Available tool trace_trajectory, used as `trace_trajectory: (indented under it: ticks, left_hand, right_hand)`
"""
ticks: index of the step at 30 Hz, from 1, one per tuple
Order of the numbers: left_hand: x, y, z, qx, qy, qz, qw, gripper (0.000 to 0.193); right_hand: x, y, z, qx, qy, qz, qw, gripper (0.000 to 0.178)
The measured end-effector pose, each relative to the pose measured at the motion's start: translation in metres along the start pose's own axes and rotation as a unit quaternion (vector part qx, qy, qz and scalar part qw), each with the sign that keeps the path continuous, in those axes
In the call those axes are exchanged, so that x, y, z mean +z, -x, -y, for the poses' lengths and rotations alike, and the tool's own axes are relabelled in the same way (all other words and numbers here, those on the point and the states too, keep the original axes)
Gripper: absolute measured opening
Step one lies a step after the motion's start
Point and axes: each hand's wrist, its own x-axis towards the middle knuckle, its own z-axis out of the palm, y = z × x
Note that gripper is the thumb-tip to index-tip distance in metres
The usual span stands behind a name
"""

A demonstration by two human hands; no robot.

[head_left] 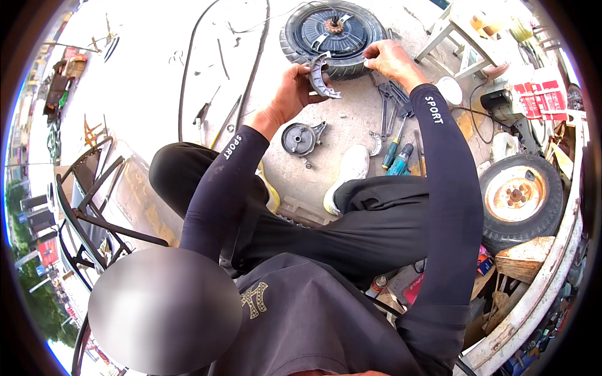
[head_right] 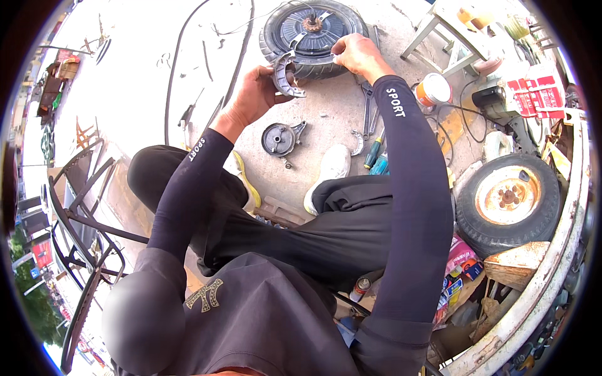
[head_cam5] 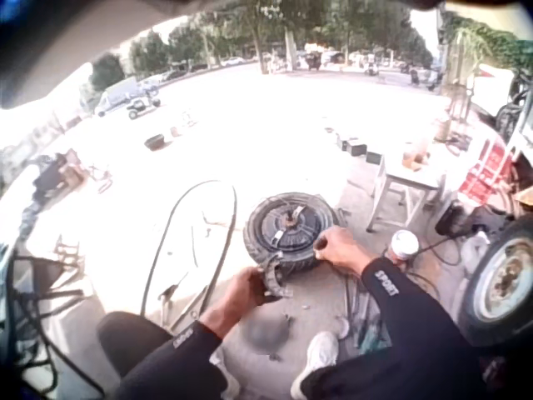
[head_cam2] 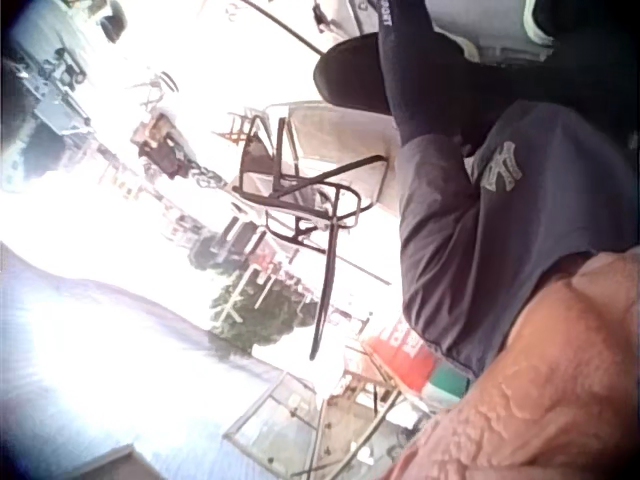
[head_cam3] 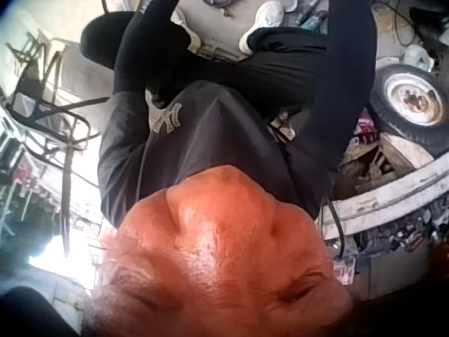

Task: The person cleans a black circular brake part with a white cloth, then sits on the ground to assemble a brake shoe. They insert a small metal spring into the brake shoe and manipulate the components to fit them together.

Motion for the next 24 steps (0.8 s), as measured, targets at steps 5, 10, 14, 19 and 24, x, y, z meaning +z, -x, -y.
trace_trajectory:
  ticks: [5,10,14,19,24]
  left_hand:
    - [0.076,0.077,-0.047,0.061,0.005,0.015,0.998,0.044]
    - [0.118,0.13,-0.073,0.074,0.013,0.022,0.997,0.045]
    - [0.113,0.123,-0.065,0.059,0.042,0.06,0.996,0.048]
    - [0.095,0.108,-0.043,0.02,0.16,0.039,0.986,0.046]
    - [0.083,0.104,-0.031,-0.02,0.197,0.012,0.98,0.05]
  right_hand:
    - [-0.05,0.095,0.089,-0.135,-0.259,-0.089,0.952,0.028]
    - [-0.042,0.16,0.14,-0.139,-0.394,-0.128,0.9,0.019]
    - [-0.025,0.163,0.144,-0.149,-0.315,-0.214,0.913,0.019]
    - [-0.01,0.158,0.13,-0.097,-0.342,-0.202,0.913,0.018]
    - [-0.004,0.145,0.122,-0.089,-0.313,-0.152,0.933,0.018]
